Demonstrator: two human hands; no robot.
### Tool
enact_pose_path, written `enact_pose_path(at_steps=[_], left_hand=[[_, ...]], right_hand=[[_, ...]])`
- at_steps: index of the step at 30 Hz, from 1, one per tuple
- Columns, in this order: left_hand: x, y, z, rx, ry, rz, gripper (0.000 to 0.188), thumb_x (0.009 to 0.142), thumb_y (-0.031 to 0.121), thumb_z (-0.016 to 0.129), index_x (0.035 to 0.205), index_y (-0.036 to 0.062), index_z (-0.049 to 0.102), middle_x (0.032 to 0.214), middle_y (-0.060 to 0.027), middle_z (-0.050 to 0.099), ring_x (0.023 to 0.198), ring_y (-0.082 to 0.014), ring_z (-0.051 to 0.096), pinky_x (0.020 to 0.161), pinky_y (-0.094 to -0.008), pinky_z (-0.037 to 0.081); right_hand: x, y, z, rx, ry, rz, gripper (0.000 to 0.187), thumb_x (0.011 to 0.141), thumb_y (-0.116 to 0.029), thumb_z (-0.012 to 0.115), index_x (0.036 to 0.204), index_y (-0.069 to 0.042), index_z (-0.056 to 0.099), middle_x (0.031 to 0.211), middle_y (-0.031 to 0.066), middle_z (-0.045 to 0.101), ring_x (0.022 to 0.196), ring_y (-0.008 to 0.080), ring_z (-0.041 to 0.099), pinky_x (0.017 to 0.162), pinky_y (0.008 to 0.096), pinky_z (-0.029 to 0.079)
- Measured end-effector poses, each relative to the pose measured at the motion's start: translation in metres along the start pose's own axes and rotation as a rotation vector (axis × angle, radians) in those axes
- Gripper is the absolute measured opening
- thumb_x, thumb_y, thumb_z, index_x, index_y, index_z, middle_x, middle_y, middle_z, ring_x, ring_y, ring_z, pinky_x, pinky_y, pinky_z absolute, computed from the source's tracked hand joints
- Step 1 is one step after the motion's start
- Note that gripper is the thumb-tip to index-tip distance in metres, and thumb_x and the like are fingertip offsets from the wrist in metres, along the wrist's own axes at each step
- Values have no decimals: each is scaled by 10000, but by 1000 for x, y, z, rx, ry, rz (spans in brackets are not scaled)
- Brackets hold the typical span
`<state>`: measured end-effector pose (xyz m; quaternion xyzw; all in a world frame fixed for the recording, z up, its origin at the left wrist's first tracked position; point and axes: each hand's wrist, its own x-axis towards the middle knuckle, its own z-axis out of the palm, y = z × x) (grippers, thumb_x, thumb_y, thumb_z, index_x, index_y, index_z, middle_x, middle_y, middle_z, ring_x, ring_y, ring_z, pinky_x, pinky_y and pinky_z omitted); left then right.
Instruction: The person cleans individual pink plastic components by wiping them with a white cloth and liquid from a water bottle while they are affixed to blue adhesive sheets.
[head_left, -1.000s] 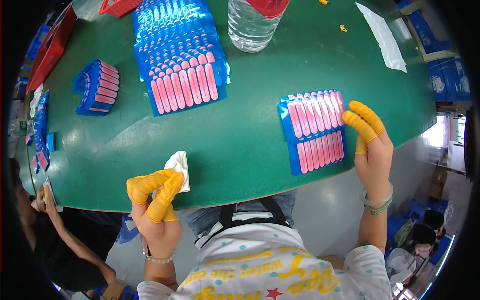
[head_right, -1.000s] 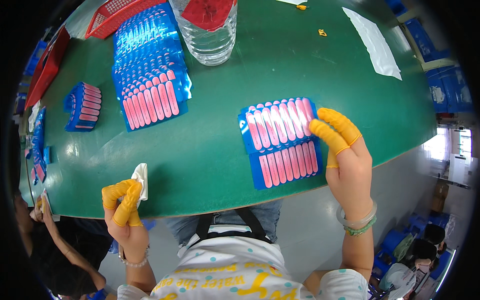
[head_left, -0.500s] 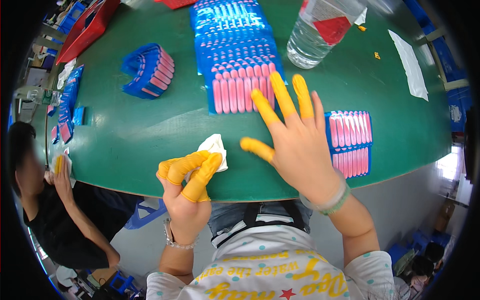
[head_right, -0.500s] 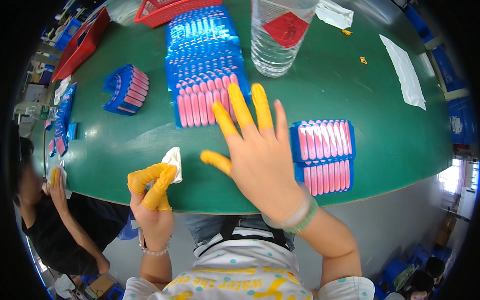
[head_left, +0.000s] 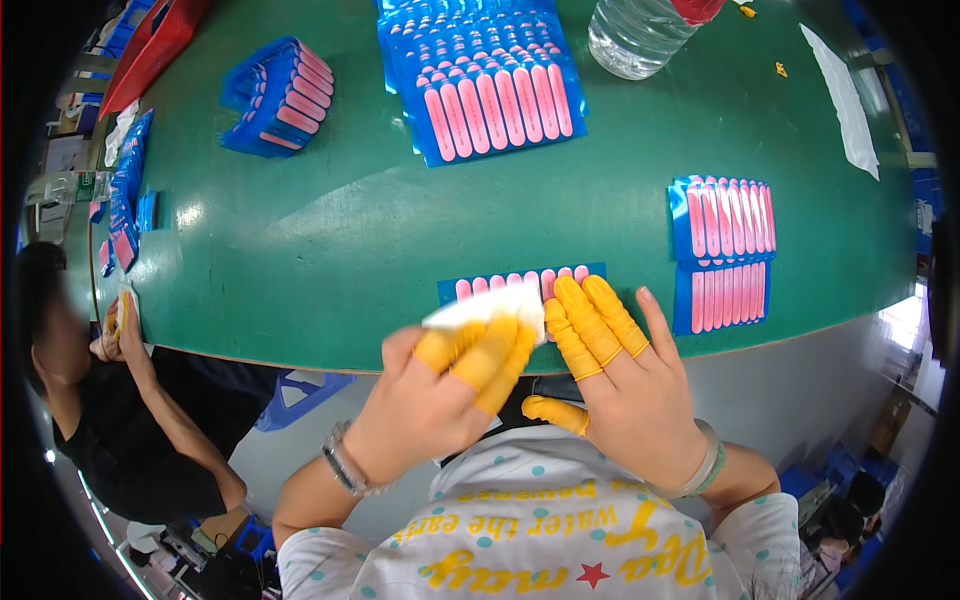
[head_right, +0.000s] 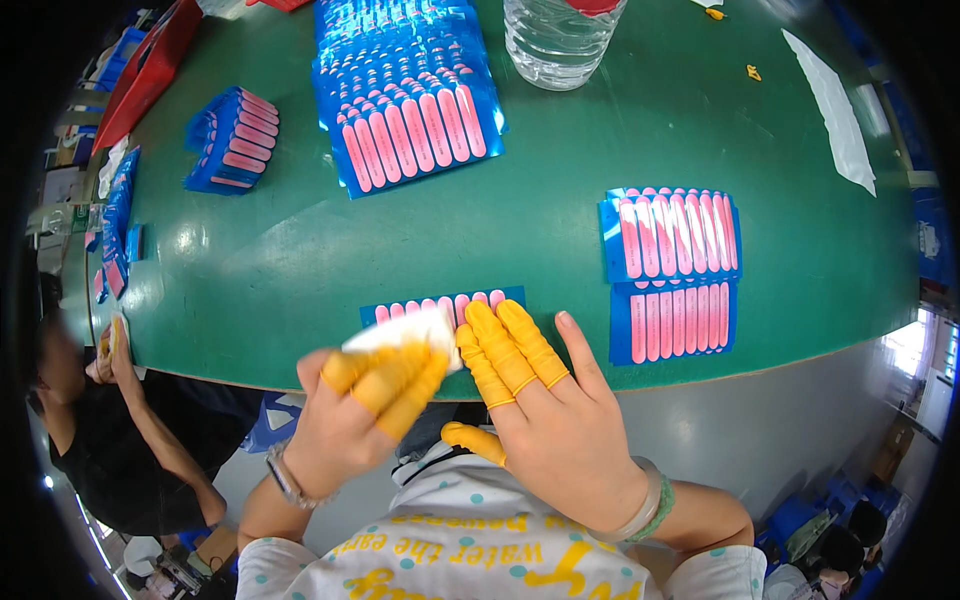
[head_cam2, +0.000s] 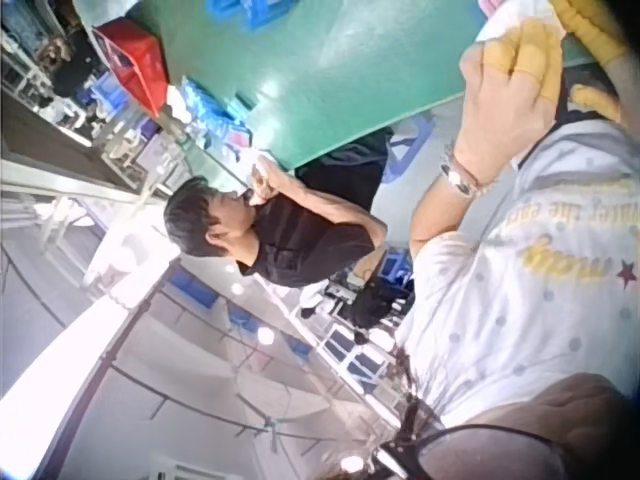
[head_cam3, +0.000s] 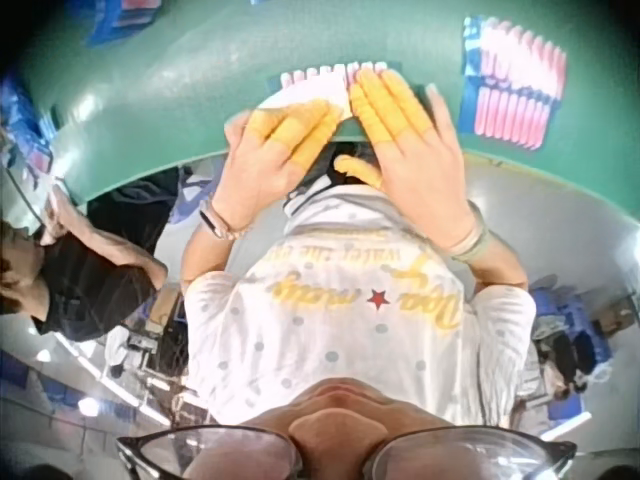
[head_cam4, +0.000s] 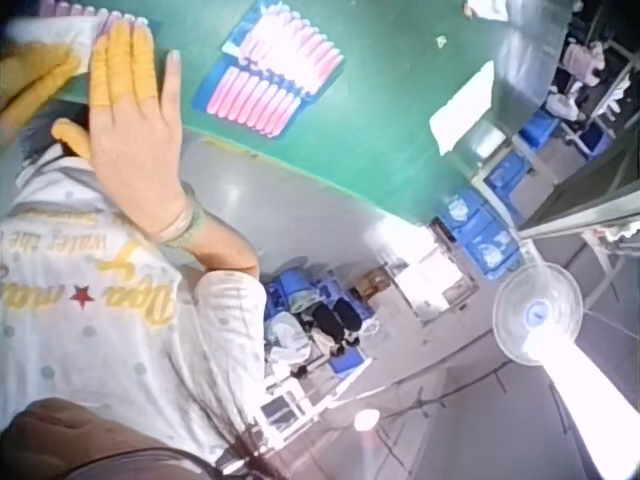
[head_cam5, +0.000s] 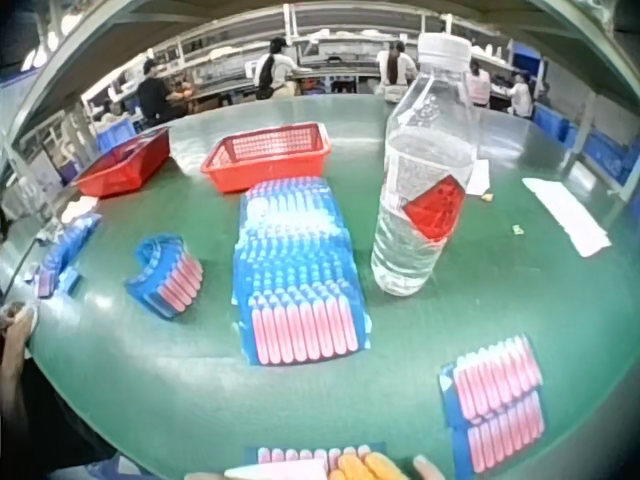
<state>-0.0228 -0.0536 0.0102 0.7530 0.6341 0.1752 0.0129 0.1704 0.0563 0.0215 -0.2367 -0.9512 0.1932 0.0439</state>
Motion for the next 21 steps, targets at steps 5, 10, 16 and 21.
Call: enact_pose_path(at_steps=[5,10,16,21], left_hand=[[7,-5,-5,40,-36,60,446,731,175,653,1164,113,734,1173,18,644,985,-201,560,867,-385,369],[23,-21,1,57,12,40,409,726,165,666,1122,106,747,1111,-3,636,925,-213,557,859,-406,359],[-16,11,0,-32,22,33,356,713,165,722,1061,113,772,1076,53,671,950,-166,567,831,-351,359],[-6,9,5,2,38,34,354,718,156,706,1063,112,771,1142,38,652,980,-185,560,848,-372,358]], right_hand=[[0,0,-3,1,10,-8,663,834,-436,668,1326,3,594,1426,140,546,1352,296,489,1152,523,305],[1,-2,-1,-19,8,-12,676,833,-431,675,1339,7,580,1438,143,532,1353,301,486,1150,520,308],[2,5,-7,73,-7,-12,670,826,-388,707,1337,22,571,1433,159,532,1339,318,495,1141,509,332],[-4,14,-10,26,7,-46,630,824,-353,726,1305,32,593,1407,162,552,1329,322,502,1144,503,340]])
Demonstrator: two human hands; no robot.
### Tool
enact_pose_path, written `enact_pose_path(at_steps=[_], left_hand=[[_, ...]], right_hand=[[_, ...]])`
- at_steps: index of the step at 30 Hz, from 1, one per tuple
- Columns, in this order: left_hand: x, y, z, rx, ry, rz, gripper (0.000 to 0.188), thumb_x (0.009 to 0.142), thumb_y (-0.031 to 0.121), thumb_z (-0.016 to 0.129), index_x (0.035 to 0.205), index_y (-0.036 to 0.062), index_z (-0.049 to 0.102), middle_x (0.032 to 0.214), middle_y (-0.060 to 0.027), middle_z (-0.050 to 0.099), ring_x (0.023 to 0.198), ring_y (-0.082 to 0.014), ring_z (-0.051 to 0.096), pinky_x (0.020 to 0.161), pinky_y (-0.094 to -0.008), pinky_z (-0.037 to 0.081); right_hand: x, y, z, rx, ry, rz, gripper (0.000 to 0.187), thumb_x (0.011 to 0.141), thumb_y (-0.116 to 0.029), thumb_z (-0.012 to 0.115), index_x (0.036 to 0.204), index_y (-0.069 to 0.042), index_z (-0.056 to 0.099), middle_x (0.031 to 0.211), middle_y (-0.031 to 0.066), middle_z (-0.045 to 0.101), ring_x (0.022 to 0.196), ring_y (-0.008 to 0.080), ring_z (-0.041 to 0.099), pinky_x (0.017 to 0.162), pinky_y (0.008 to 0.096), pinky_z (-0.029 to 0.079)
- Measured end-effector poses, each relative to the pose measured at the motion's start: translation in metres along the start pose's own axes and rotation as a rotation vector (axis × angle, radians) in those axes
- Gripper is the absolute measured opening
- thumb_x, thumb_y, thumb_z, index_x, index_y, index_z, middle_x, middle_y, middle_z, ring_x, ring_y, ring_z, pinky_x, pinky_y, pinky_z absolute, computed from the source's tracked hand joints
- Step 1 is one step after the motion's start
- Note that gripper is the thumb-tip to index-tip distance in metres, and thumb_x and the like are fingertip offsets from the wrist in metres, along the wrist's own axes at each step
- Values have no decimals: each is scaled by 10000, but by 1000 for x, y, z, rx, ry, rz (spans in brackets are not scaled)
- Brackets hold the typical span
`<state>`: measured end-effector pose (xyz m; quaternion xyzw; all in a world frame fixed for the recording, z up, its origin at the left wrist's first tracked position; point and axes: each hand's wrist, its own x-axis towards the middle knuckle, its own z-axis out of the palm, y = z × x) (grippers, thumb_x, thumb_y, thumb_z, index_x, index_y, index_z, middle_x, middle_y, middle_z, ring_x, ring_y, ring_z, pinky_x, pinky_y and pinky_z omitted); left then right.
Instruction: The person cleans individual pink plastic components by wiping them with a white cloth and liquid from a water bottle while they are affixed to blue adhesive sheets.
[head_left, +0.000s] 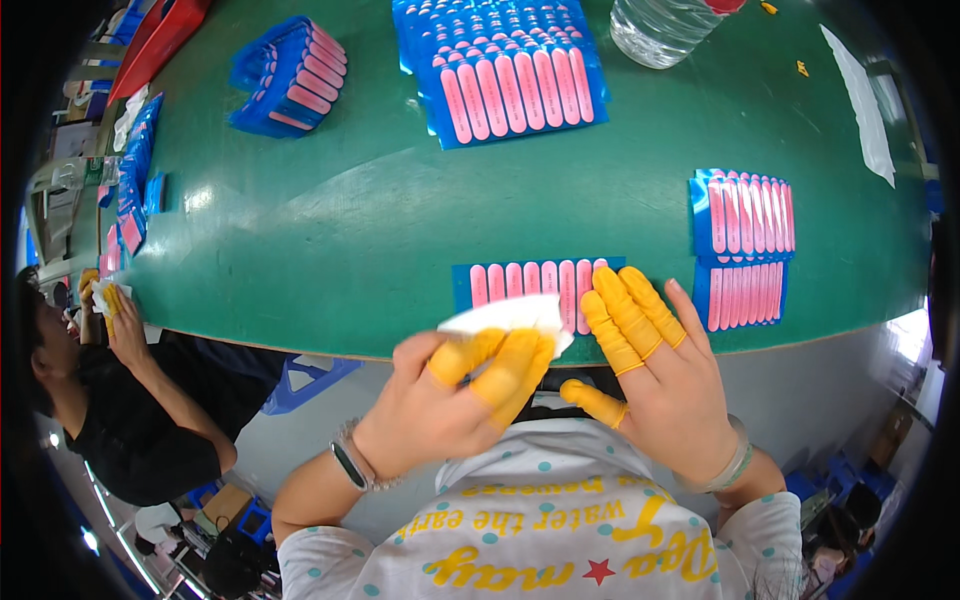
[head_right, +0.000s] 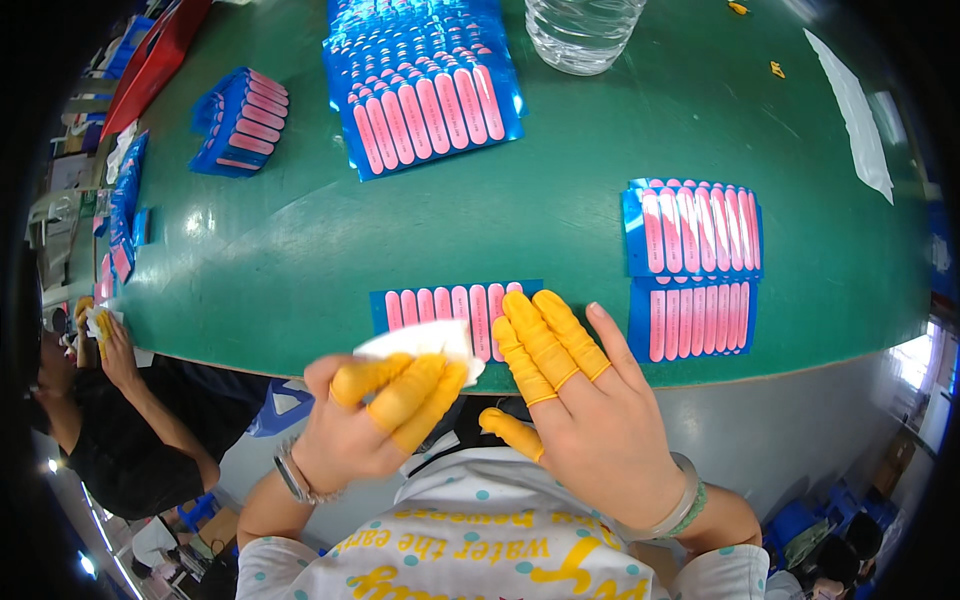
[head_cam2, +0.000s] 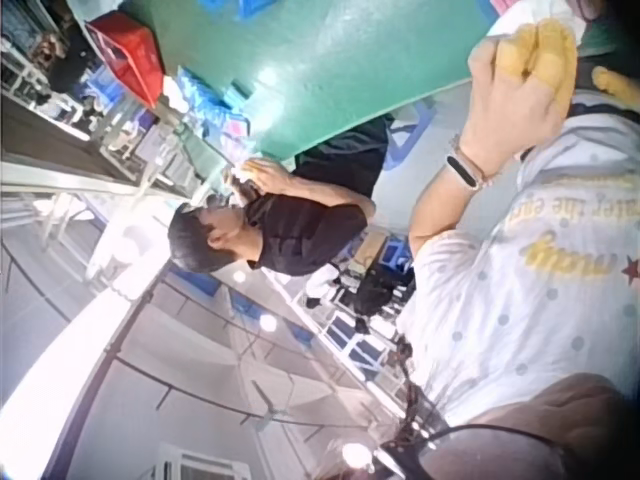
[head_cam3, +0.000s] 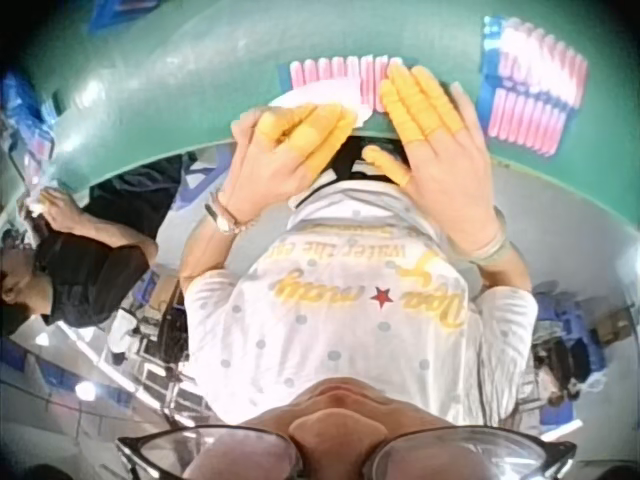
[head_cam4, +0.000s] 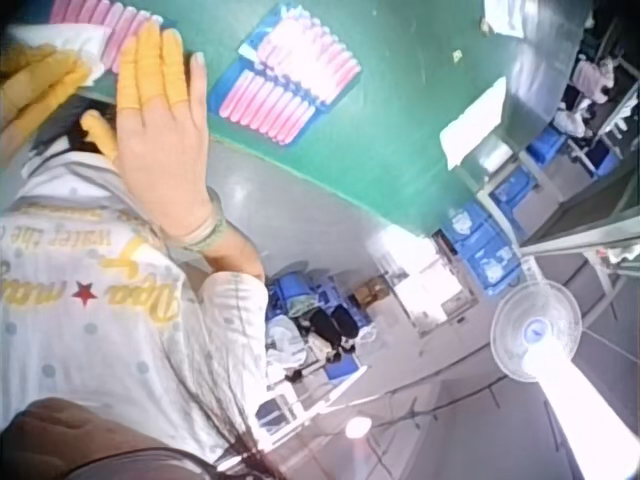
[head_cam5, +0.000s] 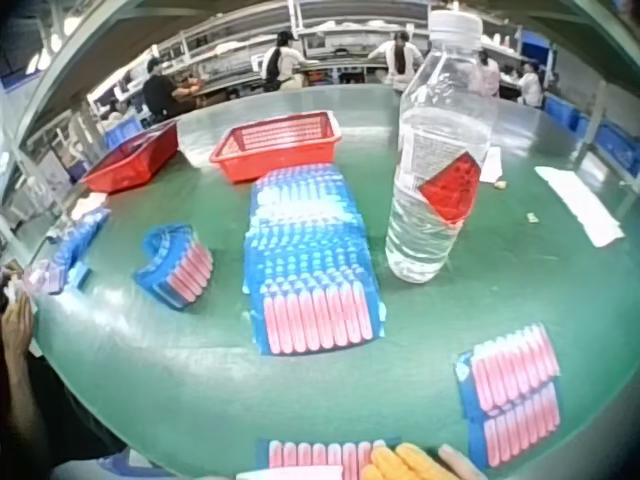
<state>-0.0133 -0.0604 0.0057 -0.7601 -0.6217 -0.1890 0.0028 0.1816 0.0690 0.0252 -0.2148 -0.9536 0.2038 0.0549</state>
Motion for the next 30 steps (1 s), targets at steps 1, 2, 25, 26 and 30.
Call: enact_pose_path(at_steps=[1,2,25,26,30], left_hand=[[8,-3,2,47,16,21,364,721,156,695,1074,110,768,1164,30,643,991,-196,558,855,-386,358],[22,-7,1,80,-4,35,397,723,167,674,1106,107,757,1180,15,629,1022,-218,555,868,-416,357],[35,9,3,108,-80,60,424,728,189,666,1131,82,739,1231,-20,625,1023,-229,546,870,-414,359],[25,16,1,106,-81,65,424,728,189,666,1131,82,739,1231,-20,625,1023,-229,546,870,-414,359],[15,28,-2,72,-85,8,348,757,179,691,1082,61,734,1151,10,627,1043,-168,570,917,-359,380]], right_hand=[[2,-2,-2,-3,1,2,621,825,-350,722,1299,32,600,1400,159,560,1320,316,514,1140,502,347],[0,-3,-2,-2,1,4,621,825,-350,722,1299,32,600,1400,159,560,1320,316,514,1140,502,347],[-8,5,1,-71,74,60,586,799,-355,747,1252,4,649,1351,124,609,1309,282,530,1150,508,324],[-7,6,1,-72,76,65,586,799,-355,747,1252,4,649,1351,124,609,1309,282,530,1150,508,324],[-10,19,-3,26,104,22,548,792,-333,777,1216,-5,666,1344,117,616,1307,299,539,1141,543,318]])
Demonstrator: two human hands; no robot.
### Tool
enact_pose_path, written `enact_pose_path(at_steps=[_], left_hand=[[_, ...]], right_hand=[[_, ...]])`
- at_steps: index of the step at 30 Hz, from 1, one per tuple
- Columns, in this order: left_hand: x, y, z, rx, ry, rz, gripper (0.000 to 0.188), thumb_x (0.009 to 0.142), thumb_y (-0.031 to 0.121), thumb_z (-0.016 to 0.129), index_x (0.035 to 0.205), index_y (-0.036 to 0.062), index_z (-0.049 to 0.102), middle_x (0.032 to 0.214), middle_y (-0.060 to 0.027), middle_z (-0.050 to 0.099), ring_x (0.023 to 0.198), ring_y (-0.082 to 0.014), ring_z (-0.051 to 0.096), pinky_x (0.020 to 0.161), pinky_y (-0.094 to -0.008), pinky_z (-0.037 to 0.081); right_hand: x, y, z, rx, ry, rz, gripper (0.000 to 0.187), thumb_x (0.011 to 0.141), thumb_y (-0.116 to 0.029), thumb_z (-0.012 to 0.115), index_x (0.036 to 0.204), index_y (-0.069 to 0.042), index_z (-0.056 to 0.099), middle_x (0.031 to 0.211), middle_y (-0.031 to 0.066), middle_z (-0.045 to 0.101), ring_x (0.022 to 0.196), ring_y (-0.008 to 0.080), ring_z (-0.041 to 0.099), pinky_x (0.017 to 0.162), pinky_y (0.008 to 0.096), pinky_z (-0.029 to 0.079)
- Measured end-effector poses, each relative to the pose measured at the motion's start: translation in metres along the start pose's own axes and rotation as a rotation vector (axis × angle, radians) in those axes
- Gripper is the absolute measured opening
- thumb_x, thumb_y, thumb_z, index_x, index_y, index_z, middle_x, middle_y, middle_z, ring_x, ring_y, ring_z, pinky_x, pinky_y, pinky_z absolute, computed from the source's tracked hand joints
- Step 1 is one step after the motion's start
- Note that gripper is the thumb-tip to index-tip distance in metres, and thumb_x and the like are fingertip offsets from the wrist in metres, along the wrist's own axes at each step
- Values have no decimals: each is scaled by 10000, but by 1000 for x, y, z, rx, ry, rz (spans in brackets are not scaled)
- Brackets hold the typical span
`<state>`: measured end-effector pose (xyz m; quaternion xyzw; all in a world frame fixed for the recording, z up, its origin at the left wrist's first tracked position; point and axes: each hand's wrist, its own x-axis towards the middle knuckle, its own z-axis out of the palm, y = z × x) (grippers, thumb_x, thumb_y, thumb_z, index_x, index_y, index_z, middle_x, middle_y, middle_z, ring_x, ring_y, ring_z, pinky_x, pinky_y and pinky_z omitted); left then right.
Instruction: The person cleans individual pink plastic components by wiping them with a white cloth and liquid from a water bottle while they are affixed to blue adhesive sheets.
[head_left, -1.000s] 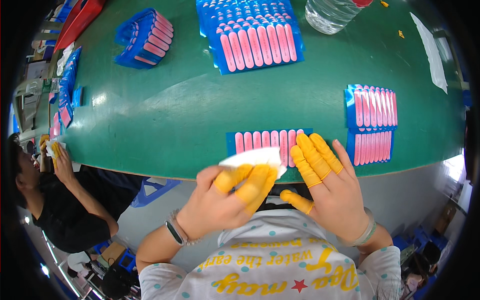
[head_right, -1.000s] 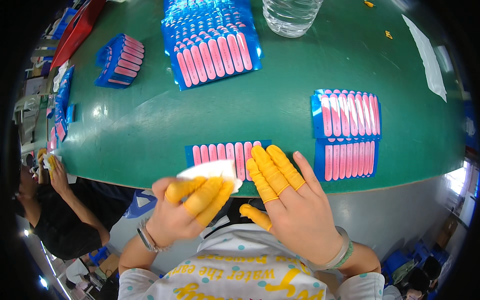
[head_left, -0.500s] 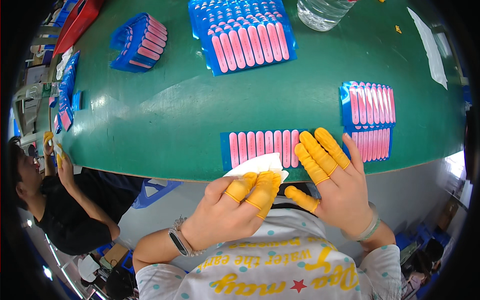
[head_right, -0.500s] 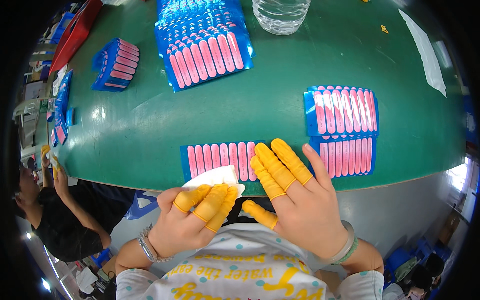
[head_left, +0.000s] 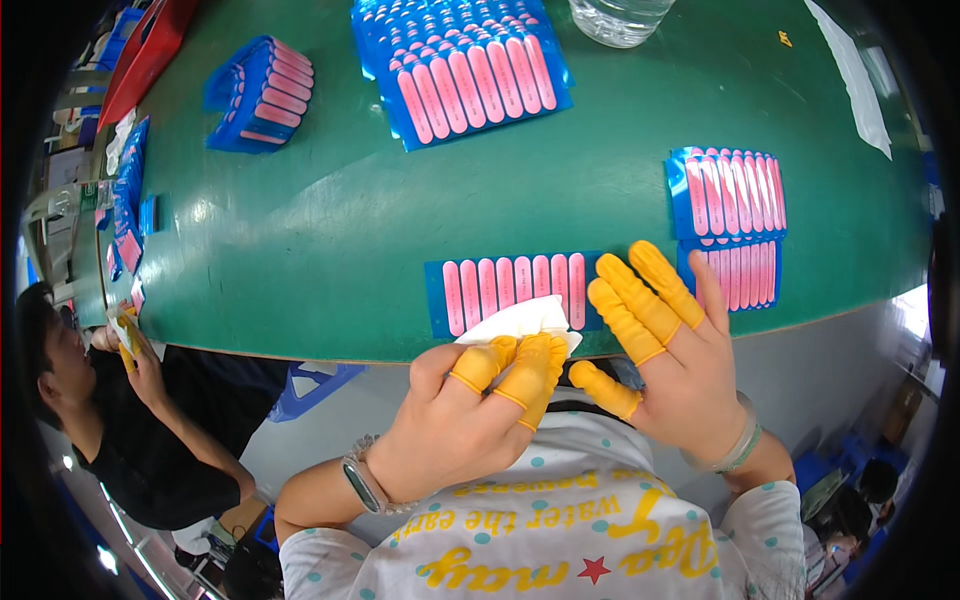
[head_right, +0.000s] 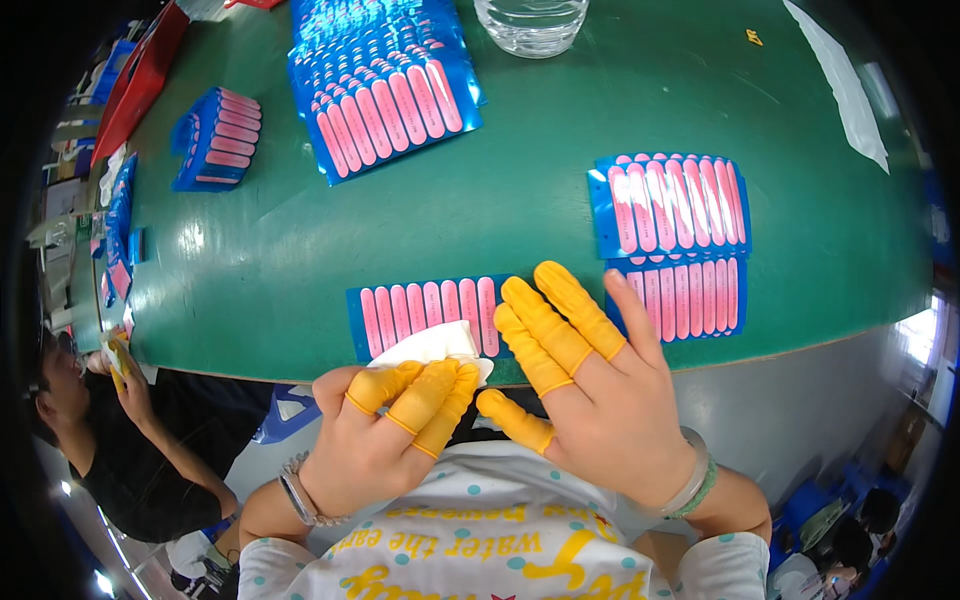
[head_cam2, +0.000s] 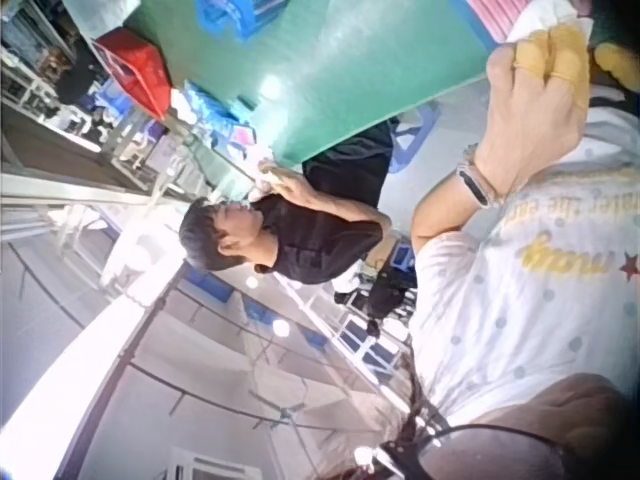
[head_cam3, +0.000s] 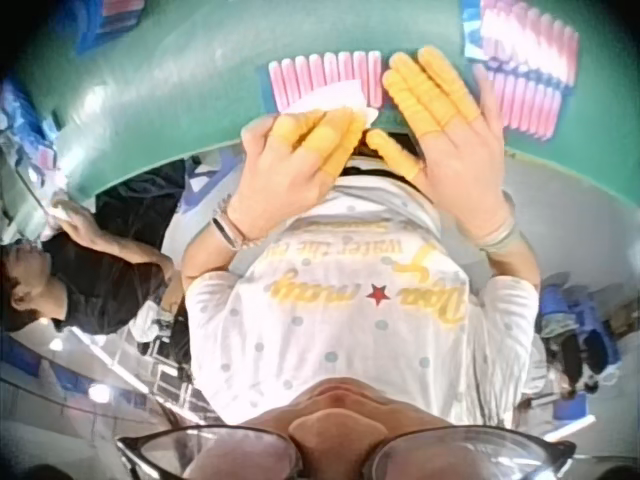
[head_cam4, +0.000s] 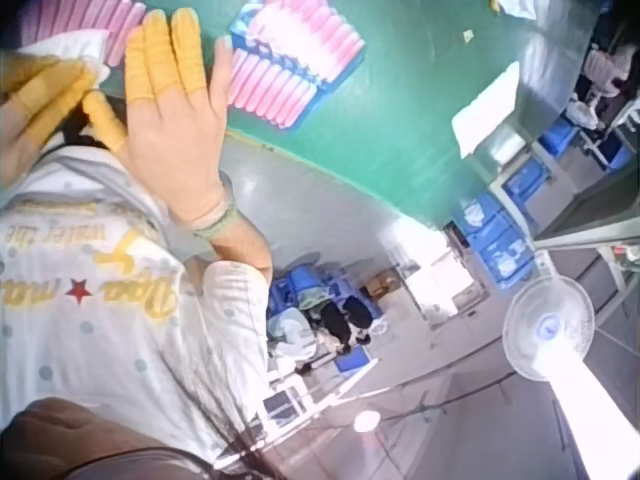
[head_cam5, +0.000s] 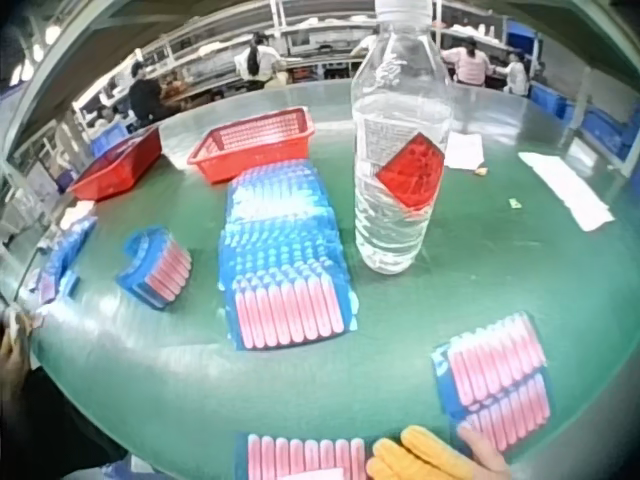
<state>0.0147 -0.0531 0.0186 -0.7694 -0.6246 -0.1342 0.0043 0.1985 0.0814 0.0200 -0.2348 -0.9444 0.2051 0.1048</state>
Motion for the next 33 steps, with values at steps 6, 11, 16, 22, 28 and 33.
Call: enact_pose_path(at_steps=[6,11,16,22,28,33], left_hand=[[35,-17,5,50,-4,-23,426,702,170,684,1114,79,745,1233,-7,623,1035,-224,546,896,-429,357],[42,-14,9,196,0,72,425,677,165,686,1086,73,755,1232,-18,639,1022,-206,558,870,-408,356],[2,9,9,92,9,52,422,674,169,691,1075,56,758,1242,-22,649,1004,-194,575,830,-381,348],[25,7,13,61,66,-32,361,704,170,676,1037,65,769,1207,-23,666,1019,-195,581,893,-393,322],[58,-16,23,140,89,30,329,712,167,687,1019,83,770,1219,-13,662,1004,-201,578,914,-417,310],[43,-12,20,62,110,40,358,698,156,671,1033,79,771,1228,-26,656,989,-227,574,863,-418,325]], right_hand=[[-4,-2,-1,-79,-39,-9,598,795,-388,773,1279,-60,646,1384,85,598,1342,292,510,1158,567,271],[-7,-10,1,-134,-23,39,602,782,-372,778,1275,-52,646,1387,84,595,1340,294,512,1154,581,271],[-7,2,-2,-39,-41,13,580,798,-323,771,1296,-61,629,1390,85,595,1338,299,515,1152,597,262],[-10,-2,3,-49,33,-5,422,788,-287,766,1106,-13,717,1284,84,655,1306,275,542,1142,583,306],[-9,-5,4,-108,73,21,404,790,-271,756,1106,-22,719,1276,68,657,1297,267,546,1138,600,302],[-12,-14,3,-119,53,77,401,765,-248,760,1097,-27,722,1293,71,650,1300,271,543,1133,632,281]])
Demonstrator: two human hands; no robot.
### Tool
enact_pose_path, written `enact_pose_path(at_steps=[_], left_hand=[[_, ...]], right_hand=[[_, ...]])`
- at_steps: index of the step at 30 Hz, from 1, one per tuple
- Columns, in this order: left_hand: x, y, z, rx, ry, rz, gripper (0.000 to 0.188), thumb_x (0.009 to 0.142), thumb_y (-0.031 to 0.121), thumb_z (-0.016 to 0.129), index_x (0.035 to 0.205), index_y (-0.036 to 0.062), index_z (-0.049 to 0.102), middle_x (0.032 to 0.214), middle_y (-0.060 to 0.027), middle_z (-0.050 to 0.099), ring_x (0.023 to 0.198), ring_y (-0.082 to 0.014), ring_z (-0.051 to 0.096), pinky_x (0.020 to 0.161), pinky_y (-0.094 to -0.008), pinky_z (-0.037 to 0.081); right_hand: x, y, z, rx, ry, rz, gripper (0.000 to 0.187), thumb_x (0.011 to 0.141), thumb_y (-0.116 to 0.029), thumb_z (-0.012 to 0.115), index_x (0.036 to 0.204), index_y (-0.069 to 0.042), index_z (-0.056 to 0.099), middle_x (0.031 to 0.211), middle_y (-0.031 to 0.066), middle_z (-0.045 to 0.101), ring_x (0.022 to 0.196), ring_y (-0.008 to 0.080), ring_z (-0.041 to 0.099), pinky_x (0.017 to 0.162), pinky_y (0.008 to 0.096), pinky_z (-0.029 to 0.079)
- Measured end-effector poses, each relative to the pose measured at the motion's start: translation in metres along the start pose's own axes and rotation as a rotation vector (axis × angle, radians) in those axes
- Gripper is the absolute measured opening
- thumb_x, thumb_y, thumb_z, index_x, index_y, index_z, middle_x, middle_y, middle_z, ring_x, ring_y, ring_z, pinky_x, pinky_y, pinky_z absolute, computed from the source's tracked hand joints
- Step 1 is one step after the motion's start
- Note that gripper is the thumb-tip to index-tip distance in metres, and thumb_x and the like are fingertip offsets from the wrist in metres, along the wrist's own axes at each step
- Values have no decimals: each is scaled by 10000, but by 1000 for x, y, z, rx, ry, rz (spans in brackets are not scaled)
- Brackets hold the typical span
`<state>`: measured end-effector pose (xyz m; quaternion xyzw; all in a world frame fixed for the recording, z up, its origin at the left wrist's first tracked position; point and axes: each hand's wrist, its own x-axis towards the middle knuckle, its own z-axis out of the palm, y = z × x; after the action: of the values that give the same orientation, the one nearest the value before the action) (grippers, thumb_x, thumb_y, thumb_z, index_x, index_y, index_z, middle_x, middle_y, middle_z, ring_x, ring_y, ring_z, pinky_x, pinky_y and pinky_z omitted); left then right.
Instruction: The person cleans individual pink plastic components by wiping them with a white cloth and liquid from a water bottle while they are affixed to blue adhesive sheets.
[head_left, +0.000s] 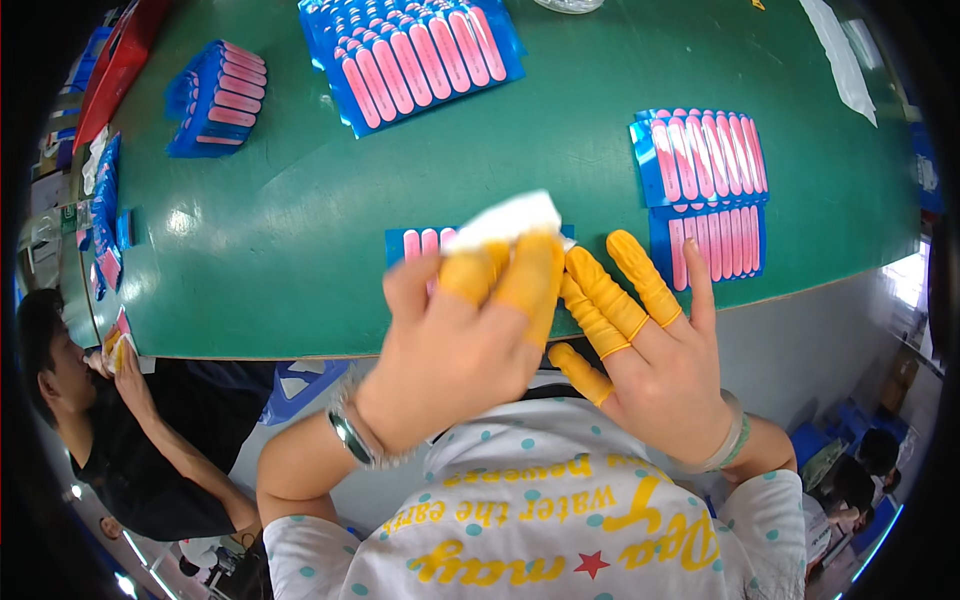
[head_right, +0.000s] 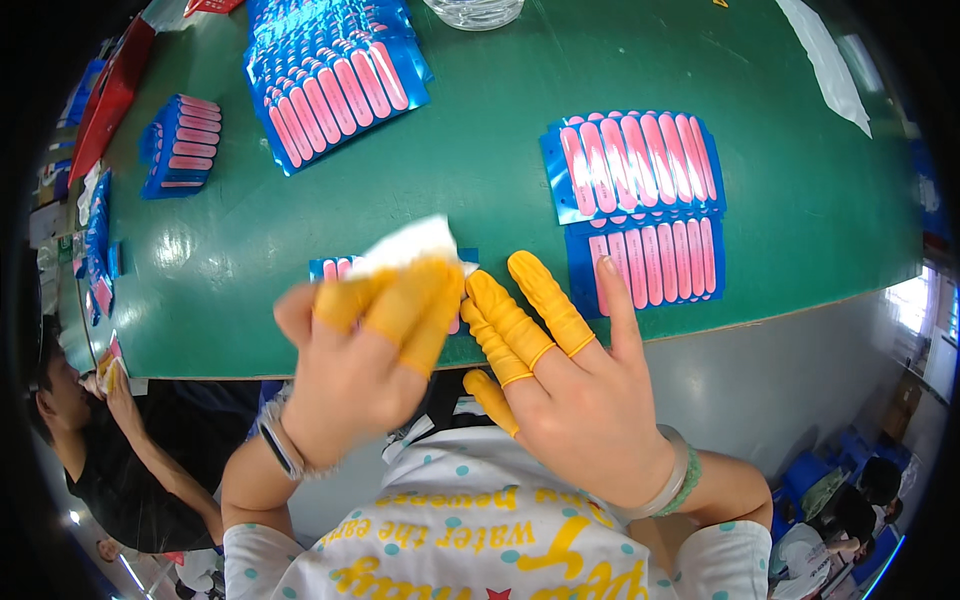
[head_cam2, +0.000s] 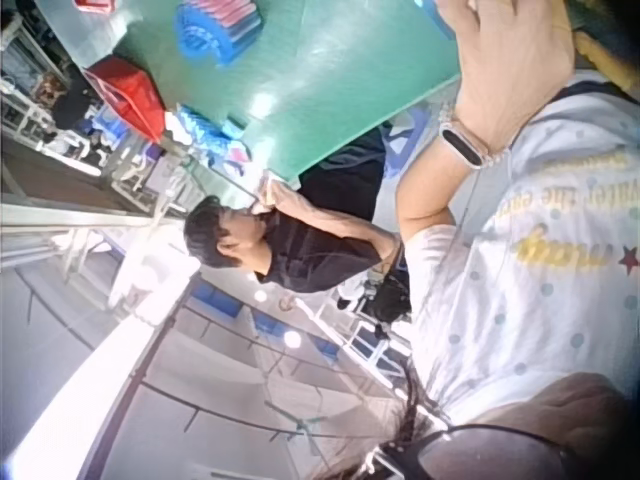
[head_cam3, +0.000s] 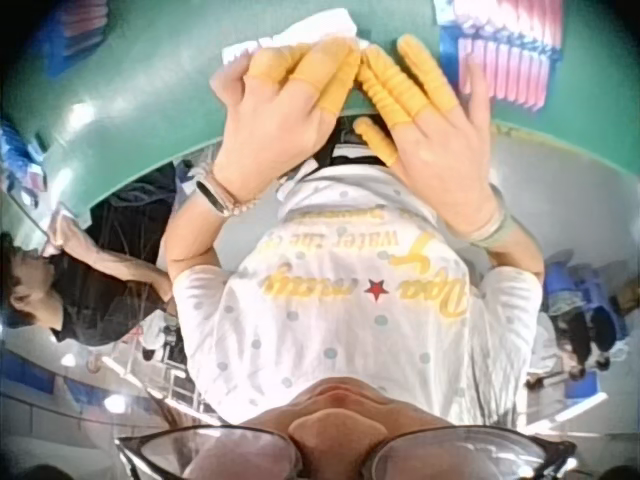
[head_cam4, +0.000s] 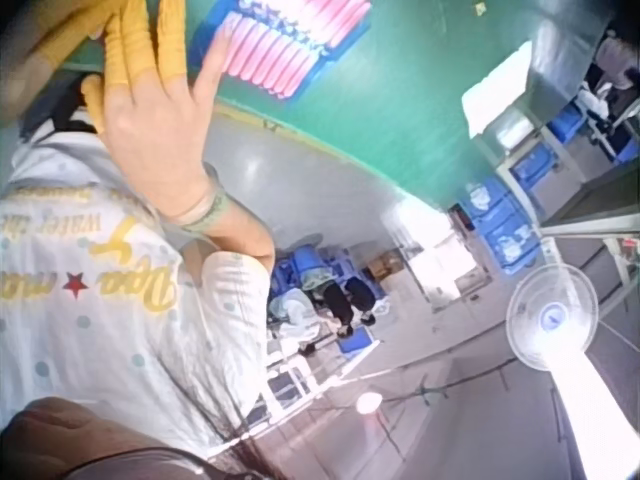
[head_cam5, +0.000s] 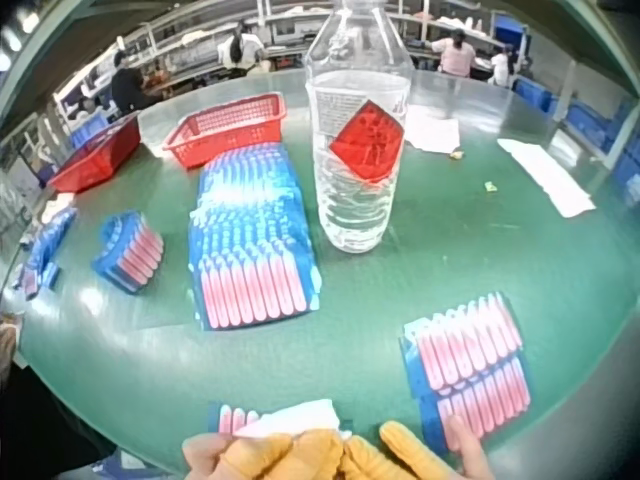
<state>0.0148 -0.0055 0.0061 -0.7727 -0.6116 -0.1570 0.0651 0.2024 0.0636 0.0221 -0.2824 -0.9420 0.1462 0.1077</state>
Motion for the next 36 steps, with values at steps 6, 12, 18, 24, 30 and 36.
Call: enact_pose_path(at_steps=[6,12,18,24,30,36], left_hand=[[-42,25,-15,-119,-70,-24,369,701,160,674,1050,88,770,1205,-14,668,989,-201,561,858,-401,327],[-56,8,-42,-343,11,-204,351,635,80,765,978,149,782,1074,14,679,911,-194,570,818,-351,373],[-94,5,-58,-402,253,-480,250,714,10,683,925,116,763,1002,-56,652,815,-242,542,775,-367,396],[-118,-12,-59,-340,620,-641,258,737,-17,678,948,108,759,995,-86,643,830,-258,556,710,-354,421],[-105,-13,-56,-438,608,-644,227,792,-53,645,972,65,715,1017,-120,619,870,-270,529,769,-359,432],[-71,-23,-42,-356,487,-604,262,748,-70,698,965,63,763,1027,-91,661,882,-251,537,764,-328,436]], right_hand=[[-1,2,2,-2,-27,-15,443,759,-228,766,1154,-37,703,1321,74,637,1310,275,535,1137,630,266],[5,9,-1,70,-50,-29,509,797,-316,772,1230,-64,676,1351,65,618,1321,283,526,1150,602,239],[31,-13,7,81,-130,-194,600,832,-456,715,1284,-68,645,1369,80,597,1354,289,489,1153,600,217],[97,-80,46,102,-148,-364,628,851,-455,670,1339,-67,596,1434,97,539,1390,331,432,1171,606,145],[118,-59,14,-73,-25,-177,733,880,-502,623,1449,-61,486,1541,136,415,1454,385,301,1166,625,130],[82,-13,7,-296,-58,-73,712,834,-553,655,1360,-78,591,1430,113,518,1411,389,355,1147,637,153]])
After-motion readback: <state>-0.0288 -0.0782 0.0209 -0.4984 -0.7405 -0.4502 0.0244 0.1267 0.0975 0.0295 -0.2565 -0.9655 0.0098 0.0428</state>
